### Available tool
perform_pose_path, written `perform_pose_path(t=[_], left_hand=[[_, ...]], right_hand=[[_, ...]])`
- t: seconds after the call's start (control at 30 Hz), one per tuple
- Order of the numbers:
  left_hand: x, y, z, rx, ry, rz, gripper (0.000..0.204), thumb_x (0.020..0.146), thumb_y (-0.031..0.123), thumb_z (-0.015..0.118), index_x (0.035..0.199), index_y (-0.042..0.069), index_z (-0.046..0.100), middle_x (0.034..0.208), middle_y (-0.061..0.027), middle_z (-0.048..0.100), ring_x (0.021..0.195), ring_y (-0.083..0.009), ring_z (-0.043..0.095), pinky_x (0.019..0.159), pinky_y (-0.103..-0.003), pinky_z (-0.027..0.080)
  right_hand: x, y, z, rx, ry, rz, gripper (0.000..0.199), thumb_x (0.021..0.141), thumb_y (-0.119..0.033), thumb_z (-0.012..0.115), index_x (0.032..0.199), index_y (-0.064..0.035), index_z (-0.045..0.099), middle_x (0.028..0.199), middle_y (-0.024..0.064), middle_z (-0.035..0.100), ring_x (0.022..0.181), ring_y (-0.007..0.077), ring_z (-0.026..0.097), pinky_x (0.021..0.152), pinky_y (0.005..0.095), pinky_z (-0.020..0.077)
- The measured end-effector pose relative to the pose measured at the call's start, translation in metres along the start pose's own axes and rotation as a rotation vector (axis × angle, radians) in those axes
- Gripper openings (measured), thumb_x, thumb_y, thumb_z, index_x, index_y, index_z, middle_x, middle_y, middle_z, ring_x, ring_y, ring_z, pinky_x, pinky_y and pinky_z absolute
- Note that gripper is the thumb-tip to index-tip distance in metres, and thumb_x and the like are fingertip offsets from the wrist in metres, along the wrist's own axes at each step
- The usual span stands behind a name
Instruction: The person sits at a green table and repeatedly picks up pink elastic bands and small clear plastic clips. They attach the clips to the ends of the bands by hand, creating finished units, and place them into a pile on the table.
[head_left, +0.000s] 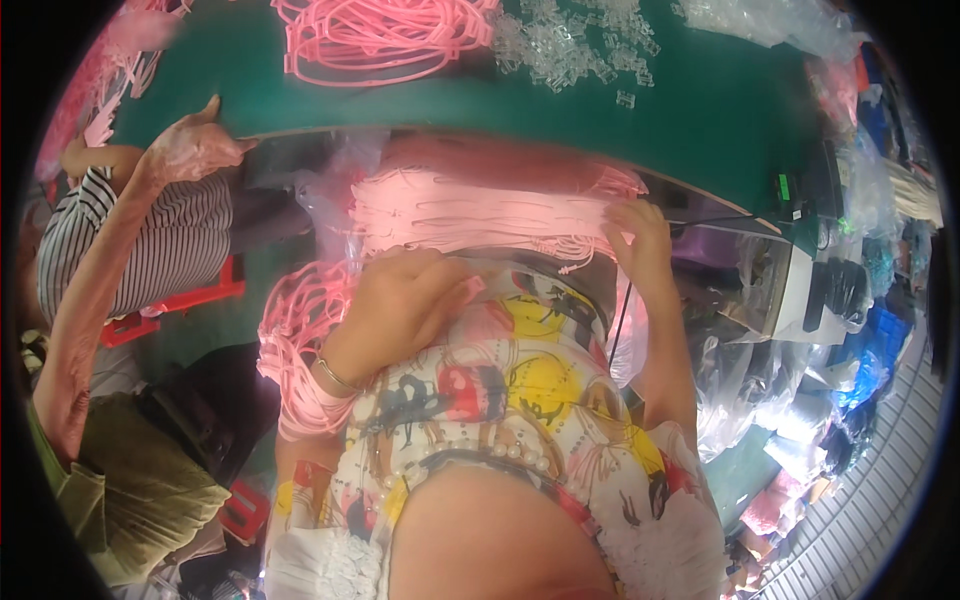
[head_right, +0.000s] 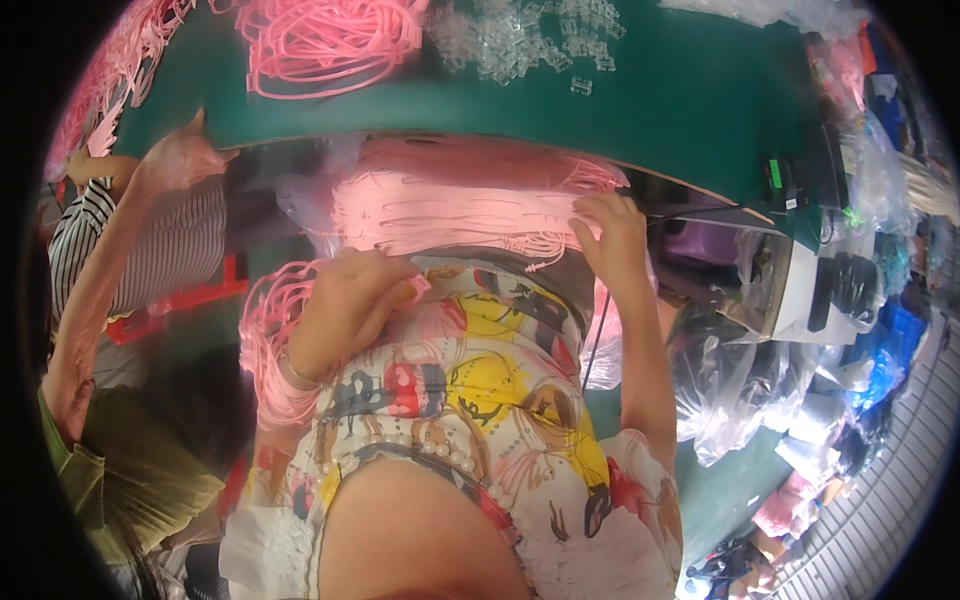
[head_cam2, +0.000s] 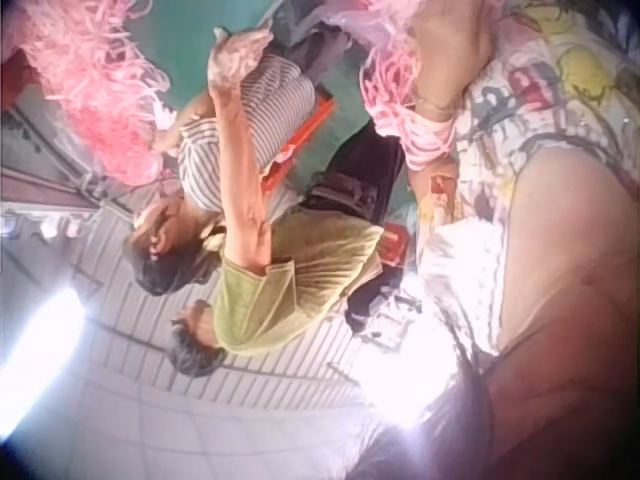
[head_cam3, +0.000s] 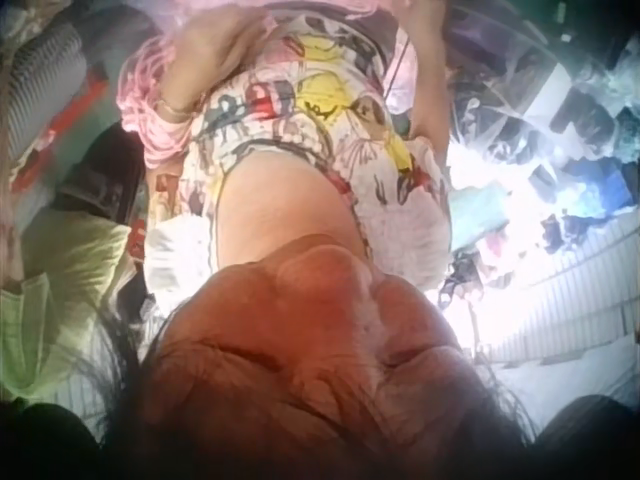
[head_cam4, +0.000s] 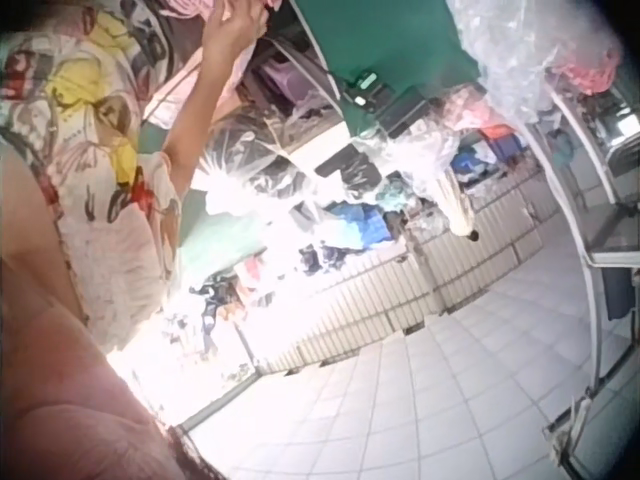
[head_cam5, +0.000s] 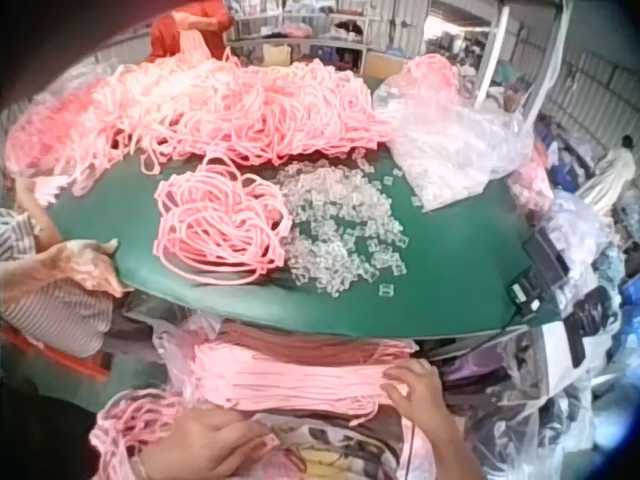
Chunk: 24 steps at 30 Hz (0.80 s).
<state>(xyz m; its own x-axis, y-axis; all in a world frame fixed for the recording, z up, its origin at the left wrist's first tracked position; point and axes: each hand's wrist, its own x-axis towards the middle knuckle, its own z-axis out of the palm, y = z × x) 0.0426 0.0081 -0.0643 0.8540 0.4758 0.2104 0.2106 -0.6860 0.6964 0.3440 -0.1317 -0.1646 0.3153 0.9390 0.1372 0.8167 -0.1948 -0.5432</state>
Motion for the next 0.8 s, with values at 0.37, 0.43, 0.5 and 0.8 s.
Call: perform_pose_path(t=[0.37, 0.43, 0.5, 0.8], left_hand=[[0.016, 0.009, 0.007, -0.044, -0.081, 0.014, 0.018, 0.081, 0.011, 0.065, 0.099, 0.006, 0.064, 0.068, -0.0096, 0.056, 0.060, -0.0290, 0.057, 0.053, -0.038, 0.044], [0.017, 0.006, 0.012, -0.116, -0.086, 0.001, 0.016, 0.081, 0.011, 0.065, 0.097, 0.006, 0.065, 0.072, -0.0100, 0.058, 0.064, -0.0290, 0.058, 0.056, -0.038, 0.045], [0.020, 0.005, 0.014, -0.198, -0.127, -0.023, 0.016, 0.082, 0.010, 0.063, 0.096, 0.004, 0.064, 0.082, -0.0114, 0.060, 0.072, -0.0295, 0.060, 0.062, -0.038, 0.047], [0.044, 0.011, 0.032, -0.418, -0.311, -0.038, 0.012, 0.084, 0.010, 0.060, 0.093, 0.003, 0.062, 0.113, -0.0133, 0.059, 0.093, -0.0307, 0.062, 0.077, -0.036, 0.050]], right_hand=[[-0.008, -0.010, 0.002, -0.054, -0.045, -0.121, 0.021, 0.067, -0.013, 0.074, 0.086, -0.0094, 0.064, 0.091, 0.0062, 0.062, 0.092, 0.0279, 0.056, 0.083, 0.0407, 0.0402], [-0.006, -0.017, -0.004, -0.037, -0.038, -0.124, 0.020, 0.068, -0.011, 0.072, 0.086, -0.0091, 0.063, 0.088, 0.0068, 0.062, 0.090, 0.0285, 0.057, 0.083, 0.0403, 0.0405], [-0.003, -0.029, -0.019, -0.014, -0.068, -0.121, 0.018, 0.070, -0.010, 0.070, 0.086, -0.0074, 0.063, 0.085, 0.0077, 0.062, 0.083, 0.0282, 0.058, 0.078, 0.0385, 0.0437], [0.017, -0.106, -0.069, 0.546, -0.404, -0.060, 0.021, 0.078, -0.004, 0.066, 0.098, -0.0007, 0.063, 0.088, 0.0082, 0.066, 0.077, 0.0134, 0.063, 0.065, 0.0257, 0.0495]])
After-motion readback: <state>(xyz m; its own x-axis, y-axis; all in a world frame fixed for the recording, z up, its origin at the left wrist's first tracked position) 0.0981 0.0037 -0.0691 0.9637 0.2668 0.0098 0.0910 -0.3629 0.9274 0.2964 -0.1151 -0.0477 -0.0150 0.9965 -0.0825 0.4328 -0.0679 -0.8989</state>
